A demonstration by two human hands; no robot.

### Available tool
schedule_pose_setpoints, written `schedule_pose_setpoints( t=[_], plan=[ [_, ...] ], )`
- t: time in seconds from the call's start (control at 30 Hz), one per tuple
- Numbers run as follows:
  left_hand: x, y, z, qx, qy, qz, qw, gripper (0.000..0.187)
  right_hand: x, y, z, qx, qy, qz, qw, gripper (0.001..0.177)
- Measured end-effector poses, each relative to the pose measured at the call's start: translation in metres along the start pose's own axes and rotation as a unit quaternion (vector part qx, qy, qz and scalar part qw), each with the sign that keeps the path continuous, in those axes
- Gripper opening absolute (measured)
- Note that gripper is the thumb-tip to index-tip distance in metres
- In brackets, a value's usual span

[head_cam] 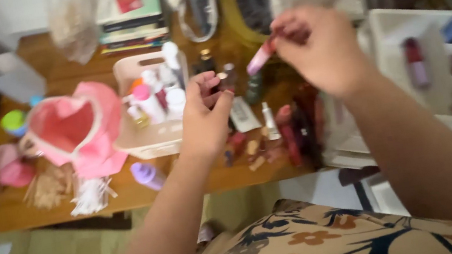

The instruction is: Organizing and examining various cosmetic products on a desk and shelf.

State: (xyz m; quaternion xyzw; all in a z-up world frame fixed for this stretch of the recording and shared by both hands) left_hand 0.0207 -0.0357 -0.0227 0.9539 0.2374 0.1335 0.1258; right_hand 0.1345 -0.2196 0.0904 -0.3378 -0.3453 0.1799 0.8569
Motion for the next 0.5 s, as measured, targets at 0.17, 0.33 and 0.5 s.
schedule_pose_setpoints(
  t=[0.17,0.33,0.5],
  plan=[
    [-0.002,-0.063,-0.027,0.045,-0.022,-0.082,0.995,0.045,0.009,0.096,0.014,0.044,-0.009,0.083,0.996,0.018],
    [0.001,-0.106,-0.023,0.051,-0.017,-0.1,0.994,0.044,0.012,0.163,0.019,0.039,0.026,0.143,0.989,0.017],
    [0.008,-0.131,-0.01,0.038,-0.031,-0.064,0.997,0.037,0.016,0.2,0.025,-0.056,-0.014,0.139,0.989,0.021]
  ],
)
Point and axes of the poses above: each hand's wrist, its own x-axis towards the middle knuckle, its own y-axis out of the palm, z = x × y, the point moved 3 cm from there along x, towards the middle knuckle, and after that the axes turned 15 degrees about -x, right-handed, at the moved point
